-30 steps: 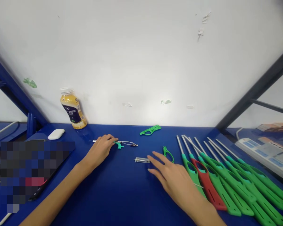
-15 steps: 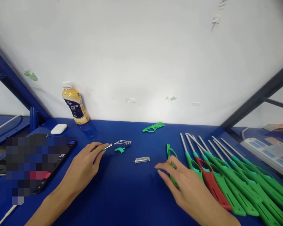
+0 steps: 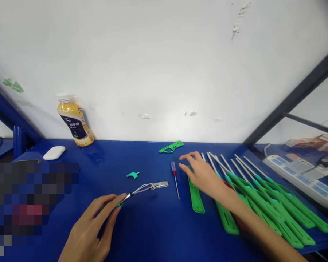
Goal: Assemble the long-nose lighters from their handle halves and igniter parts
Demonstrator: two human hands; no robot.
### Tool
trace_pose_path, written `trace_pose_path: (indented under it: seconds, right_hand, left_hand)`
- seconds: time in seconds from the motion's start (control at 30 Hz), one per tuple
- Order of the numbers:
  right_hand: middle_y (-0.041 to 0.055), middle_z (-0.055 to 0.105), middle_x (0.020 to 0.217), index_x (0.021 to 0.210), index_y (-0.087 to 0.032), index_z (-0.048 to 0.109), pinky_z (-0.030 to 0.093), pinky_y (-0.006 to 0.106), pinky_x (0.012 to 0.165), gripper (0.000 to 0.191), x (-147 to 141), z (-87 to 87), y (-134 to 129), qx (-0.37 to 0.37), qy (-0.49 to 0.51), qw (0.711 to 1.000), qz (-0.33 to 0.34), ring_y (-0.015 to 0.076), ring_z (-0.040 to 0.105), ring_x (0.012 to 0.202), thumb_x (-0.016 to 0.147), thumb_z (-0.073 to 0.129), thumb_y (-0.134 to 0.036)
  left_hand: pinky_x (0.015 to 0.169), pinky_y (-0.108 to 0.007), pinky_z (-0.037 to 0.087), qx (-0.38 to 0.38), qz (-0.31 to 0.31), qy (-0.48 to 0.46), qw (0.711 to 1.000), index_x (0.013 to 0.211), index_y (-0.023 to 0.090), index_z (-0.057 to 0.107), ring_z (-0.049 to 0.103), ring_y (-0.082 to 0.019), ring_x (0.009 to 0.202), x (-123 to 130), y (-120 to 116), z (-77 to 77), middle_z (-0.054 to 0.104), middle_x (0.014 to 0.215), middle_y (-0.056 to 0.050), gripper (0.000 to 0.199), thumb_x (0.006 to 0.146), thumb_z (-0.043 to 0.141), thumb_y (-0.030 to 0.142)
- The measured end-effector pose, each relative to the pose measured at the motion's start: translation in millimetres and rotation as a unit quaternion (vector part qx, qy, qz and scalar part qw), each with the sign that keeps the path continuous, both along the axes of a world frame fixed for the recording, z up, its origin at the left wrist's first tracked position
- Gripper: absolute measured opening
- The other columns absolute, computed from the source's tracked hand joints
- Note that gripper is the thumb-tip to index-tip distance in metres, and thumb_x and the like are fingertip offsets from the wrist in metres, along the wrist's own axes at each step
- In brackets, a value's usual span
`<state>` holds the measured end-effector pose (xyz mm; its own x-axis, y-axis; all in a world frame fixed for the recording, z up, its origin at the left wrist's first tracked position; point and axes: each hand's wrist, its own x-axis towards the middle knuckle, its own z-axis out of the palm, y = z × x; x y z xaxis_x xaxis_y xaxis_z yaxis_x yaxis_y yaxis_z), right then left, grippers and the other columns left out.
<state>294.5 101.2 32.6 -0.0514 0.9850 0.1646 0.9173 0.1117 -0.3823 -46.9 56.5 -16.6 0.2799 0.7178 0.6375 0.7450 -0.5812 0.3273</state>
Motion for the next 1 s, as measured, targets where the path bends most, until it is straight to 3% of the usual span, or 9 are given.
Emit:
trace_pose_path:
  seconds: [0.1,0.17,0.3,0.47,0.57,0.7,0.8,1.0]
  right_hand:
    - [0.0142,0.051,0.117,0.127,-0.019,0.057,0.051,0.035,0.057,0.037,13,0.7,-13,0.012,-0.059,0.996,-0.069,0.0092,0.053,0.050,0.105,0.038,-0.042]
    - [0.0122,0.054,0.110,0.126,-0.019,0.057,0.047,0.030,0.051,0.037,19,-0.3,-20,0.006,-0.087,0.992,-0.092,0.0050,0.046,0.044,0.106,0.037,-0.041]
    - [0.0046,0.063,0.098,0.124,-0.017,0.059,0.052,0.025,0.057,0.033,24,-8.9,-22,-0.023,-0.136,0.985,-0.108,0.0084,0.058,0.061,0.106,0.049,-0.043]
    - [0.0061,0.067,0.112,0.121,-0.016,0.062,0.060,0.035,0.077,0.034,25,-18.8,-10,-0.051,-0.197,0.973,-0.110,0.0164,0.068,0.090,0.100,0.063,-0.043]
    - [0.0081,0.065,0.123,0.127,-0.017,0.061,0.060,0.040,0.086,0.036,26,-10.7,15,-0.025,-0.229,0.970,-0.073,0.0198,0.068,0.101,0.099,0.063,-0.040]
    - [0.0095,0.062,0.132,0.131,-0.020,0.060,0.058,0.045,0.093,0.037,26,6.5,63,0.012,-0.266,0.961,0.070,0.0227,0.065,0.111,0.099,0.064,-0.039]
    - [0.0099,0.061,0.134,0.132,-0.019,0.059,0.056,0.047,0.096,0.039,23,9.2,92,0.026,-0.289,0.945,0.151,0.0239,0.064,0.114,0.099,0.064,-0.040]
    - [0.0097,0.062,0.131,0.131,-0.018,0.059,0.057,0.046,0.094,0.039,26,-2.2,111,0.015,-0.319,0.932,0.172,0.0232,0.065,0.111,0.099,0.065,-0.040]
  left_hand:
    - [0.085,-0.028,0.060,-0.002,0.017,-0.011,1.000,0.129,0.036,0.065,0.071,-0.018,0.100,-3,-4,-6.5,0.068,0.118,0.000,0.029,0.104,0.050,0.041]
    - [0.086,-0.029,0.060,-0.010,0.028,-0.015,0.999,0.130,0.036,0.064,0.071,-0.018,0.101,-4,-6,-10.5,0.067,0.120,0.001,0.029,0.104,0.050,0.041]
    - [0.086,-0.029,0.060,-0.023,0.049,-0.015,0.998,0.131,0.037,0.064,0.071,-0.017,0.100,-6,-9,-17.8,0.067,0.121,0.001,0.030,0.104,0.050,0.041]
    - [0.084,-0.026,0.059,-0.031,0.052,-0.039,0.997,0.131,0.037,0.064,0.071,-0.016,0.101,-7,-11,-18.3,0.068,0.120,0.003,0.030,0.104,0.051,0.042]
    - [0.086,-0.027,0.058,-0.031,0.064,-0.066,0.995,0.126,0.037,0.066,0.071,-0.017,0.101,-7,-12,-15.7,0.068,0.118,0.004,0.027,0.103,0.053,0.043]
    - [0.088,-0.031,0.058,-0.036,0.074,-0.089,0.993,0.125,0.037,0.067,0.070,-0.019,0.103,-9,-12,-16.5,0.069,0.118,0.003,0.027,0.102,0.054,0.044]
    - [0.090,-0.032,0.058,-0.041,0.080,-0.090,0.992,0.125,0.037,0.067,0.070,-0.019,0.103,-12,-12,-18.3,0.069,0.118,0.003,0.026,0.102,0.055,0.043]
    - [0.084,-0.031,0.060,-0.043,0.090,-0.090,0.991,0.120,0.037,0.069,0.072,-0.019,0.099,-10,-12,-12.6,0.070,0.115,0.003,0.026,0.102,0.053,0.047]
